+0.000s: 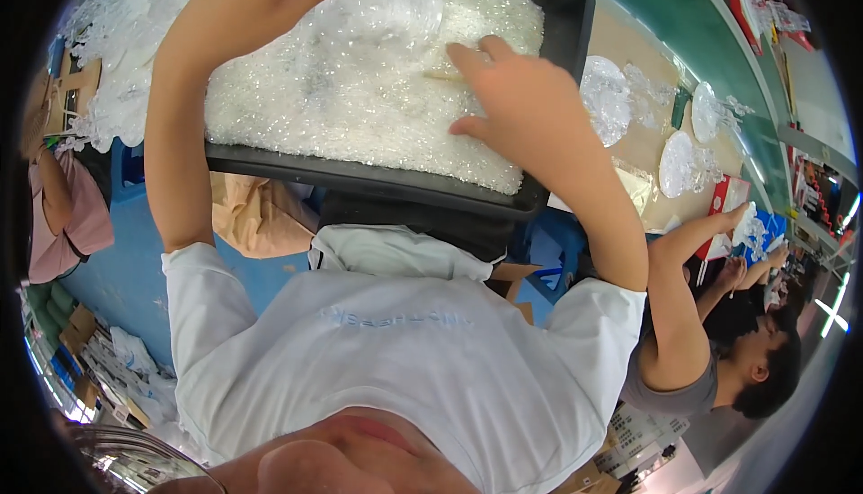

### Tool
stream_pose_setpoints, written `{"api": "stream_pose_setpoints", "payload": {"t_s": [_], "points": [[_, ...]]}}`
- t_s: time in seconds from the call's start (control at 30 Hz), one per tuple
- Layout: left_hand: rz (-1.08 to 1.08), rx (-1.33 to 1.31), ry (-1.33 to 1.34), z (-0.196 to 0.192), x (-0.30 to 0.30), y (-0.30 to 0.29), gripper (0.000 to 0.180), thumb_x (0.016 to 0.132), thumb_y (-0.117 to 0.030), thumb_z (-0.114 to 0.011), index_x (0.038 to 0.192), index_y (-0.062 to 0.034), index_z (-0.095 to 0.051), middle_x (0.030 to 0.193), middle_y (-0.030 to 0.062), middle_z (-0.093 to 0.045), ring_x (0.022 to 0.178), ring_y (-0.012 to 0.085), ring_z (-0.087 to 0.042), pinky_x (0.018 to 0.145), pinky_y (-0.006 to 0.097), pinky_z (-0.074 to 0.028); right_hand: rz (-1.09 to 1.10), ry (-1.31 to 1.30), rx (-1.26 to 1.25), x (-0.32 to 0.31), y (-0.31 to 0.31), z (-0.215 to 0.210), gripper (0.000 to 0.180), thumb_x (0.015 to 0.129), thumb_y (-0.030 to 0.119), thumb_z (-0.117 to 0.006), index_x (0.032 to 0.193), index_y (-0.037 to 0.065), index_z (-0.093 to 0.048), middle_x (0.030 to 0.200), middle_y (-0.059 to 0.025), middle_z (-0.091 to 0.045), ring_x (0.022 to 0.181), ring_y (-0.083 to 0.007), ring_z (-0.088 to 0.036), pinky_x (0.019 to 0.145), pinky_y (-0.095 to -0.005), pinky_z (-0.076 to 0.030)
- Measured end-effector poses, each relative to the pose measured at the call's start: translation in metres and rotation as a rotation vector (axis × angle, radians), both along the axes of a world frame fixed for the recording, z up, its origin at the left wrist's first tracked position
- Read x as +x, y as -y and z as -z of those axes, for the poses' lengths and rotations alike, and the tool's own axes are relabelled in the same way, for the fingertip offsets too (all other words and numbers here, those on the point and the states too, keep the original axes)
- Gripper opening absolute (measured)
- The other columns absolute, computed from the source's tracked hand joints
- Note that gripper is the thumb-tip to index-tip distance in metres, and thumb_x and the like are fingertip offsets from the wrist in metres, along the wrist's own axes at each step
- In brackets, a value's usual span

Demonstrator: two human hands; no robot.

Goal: Applying adhesive or coating to decorative plastic lighting components and then dipping them into a tray of small white beads.

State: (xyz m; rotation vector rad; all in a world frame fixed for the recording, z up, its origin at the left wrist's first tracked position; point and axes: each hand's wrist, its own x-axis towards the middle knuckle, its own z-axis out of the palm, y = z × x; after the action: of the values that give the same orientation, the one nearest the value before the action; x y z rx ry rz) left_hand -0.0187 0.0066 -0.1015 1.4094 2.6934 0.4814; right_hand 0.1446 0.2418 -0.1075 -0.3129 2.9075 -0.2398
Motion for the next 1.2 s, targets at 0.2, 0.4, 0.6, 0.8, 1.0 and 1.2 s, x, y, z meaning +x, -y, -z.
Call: {"api": "stream_pose_setpoints", "payload": {"t_s": [0.2,0.4,0.6,0.8,1.0,1.2], "points": [[0.138,0.145,0.090,-0.036,0.004,0.006,0.022,0.085,-0.009,-0.067,0.103,0.0011,-0.072,0.086,0.0231,-0.069,0.084,0.0422,-0.066,0.077,0.044,-0.053,-0.153,0.099,0.073,-0.002,0.010,0.023,0.036,0.080,0.017,-0.077,0.112,0.007,-0.066,0.086,-0.0140,-0.064,0.085,-0.0336,-0.067,0.073,-0.0430,-0.054],[0.298,0.099,0.154,-0.041,0.002,0.007,0.026,0.081,-0.004,-0.069,0.107,0.0002,-0.071,0.089,0.0202,-0.071,0.086,0.0406,-0.066,0.080,0.043,-0.053,-0.105,-0.292,-0.346,-0.015,-0.005,-0.014,0.024,0.080,0.007,-0.076,0.104,0.006,-0.072,0.097,-0.0119,-0.071,0.073,-0.0300,-0.066,0.064,-0.0373,-0.053],[0.475,0.185,-0.009,-0.021,0.006,0.010,0.049,0.068,0.017,-0.065,0.111,-0.0056,-0.071,0.097,0.0144,-0.069,0.095,0.0339,-0.065,0.083,0.039,-0.053,0.061,-0.337,-0.427,-0.041,0.015,-0.045,0.042,0.082,0.011,-0.078,0.123,0.011,-0.069,0.090,-0.0102,-0.068,0.061,-0.0181,-0.047,0.058,-0.0289,-0.044],[0.320,0.382,-0.023,-0.057,0.028,0.002,0.031,0.085,-0.014,-0.069,0.113,0.0007,-0.068,0.085,0.0198,-0.070,0.085,0.0413,-0.065,0.079,0.045,-0.052,0.002,-0.287,-0.286,-0.038,-0.011,-0.001,0.060,0.082,0.017,-0.076,0.137,0.006,-0.056,0.109,-0.0198,-0.069,0.084,-0.0320,-0.066,0.076,-0.0391,-0.052],[-0.280,-0.163,-0.011,-0.039,0.051,-0.028,0.044,0.093,-0.038,-0.062,0.108,0.0034,-0.067,0.076,0.0247,-0.067,0.075,0.0458,-0.065,0.071,0.051,-0.052,0.118,-0.063,-0.077,-0.060,-0.012,0.040,0.052,0.079,0.013,-0.070,0.129,0.001,-0.059,0.105,-0.0282,-0.067,0.100,-0.0408,-0.066,0.088,-0.0460,-0.053],[-0.156,0.204,0.021,-0.007,0.030,-0.023,0.041,0.092,-0.037,-0.063,0.086,0.0038,-0.068,0.075,0.0298,-0.066,0.075,0.0467,-0.065,0.070,0.052,-0.052,0.098,0.037,-0.028,-0.066,-0.013,0.029,0.043,0.079,0.014,-0.071,0.120,0.001,-0.066,0.087,-0.0217,-0.070,0.085,-0.0408,-0.068,0.081,-0.0460,-0.055]]}}
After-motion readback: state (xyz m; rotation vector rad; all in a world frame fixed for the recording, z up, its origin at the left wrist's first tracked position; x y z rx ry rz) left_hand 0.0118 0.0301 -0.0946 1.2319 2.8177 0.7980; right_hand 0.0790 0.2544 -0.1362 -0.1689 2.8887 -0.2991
